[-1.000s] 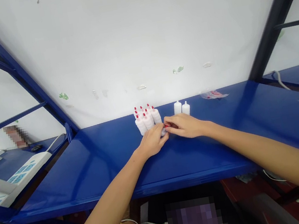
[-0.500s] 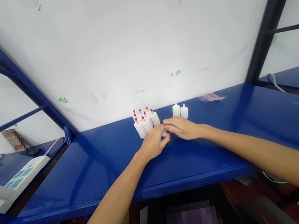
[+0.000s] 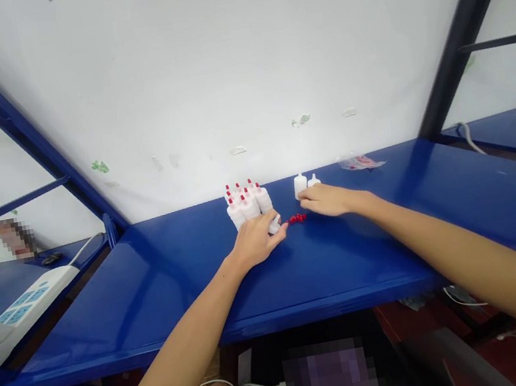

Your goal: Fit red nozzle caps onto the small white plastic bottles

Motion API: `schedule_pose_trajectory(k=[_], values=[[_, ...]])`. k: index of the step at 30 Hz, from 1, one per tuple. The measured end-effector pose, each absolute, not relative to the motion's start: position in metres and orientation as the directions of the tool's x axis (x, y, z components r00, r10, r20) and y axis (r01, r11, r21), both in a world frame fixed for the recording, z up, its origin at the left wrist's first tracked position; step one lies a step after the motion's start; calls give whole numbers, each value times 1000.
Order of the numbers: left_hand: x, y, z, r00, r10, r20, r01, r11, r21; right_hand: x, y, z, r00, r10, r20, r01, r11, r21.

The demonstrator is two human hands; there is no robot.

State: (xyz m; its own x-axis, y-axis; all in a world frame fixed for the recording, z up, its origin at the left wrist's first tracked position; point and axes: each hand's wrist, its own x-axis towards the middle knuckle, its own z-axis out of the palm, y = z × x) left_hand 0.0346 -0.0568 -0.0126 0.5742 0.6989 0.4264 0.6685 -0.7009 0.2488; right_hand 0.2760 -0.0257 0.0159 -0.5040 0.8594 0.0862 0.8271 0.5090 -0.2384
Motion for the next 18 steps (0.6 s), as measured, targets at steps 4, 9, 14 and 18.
schedule_pose_trajectory(k=[4,9,14,18], values=[[35,-58,-11,592,711,380,681,-693,236,276,-25,14,-477,876,-73,864,452,-221],[35,-58,-10,609,735,300,704,-674,222,274,-28,16,-477,872,-106,865,445,-230],[36,-56,-14,612,746,262,723,-662,197,274,-28,16,-511,860,-1,834,495,-244],[36,-56,-15,574,758,311,719,-648,251,263,-38,16,-531,826,190,794,563,-230]])
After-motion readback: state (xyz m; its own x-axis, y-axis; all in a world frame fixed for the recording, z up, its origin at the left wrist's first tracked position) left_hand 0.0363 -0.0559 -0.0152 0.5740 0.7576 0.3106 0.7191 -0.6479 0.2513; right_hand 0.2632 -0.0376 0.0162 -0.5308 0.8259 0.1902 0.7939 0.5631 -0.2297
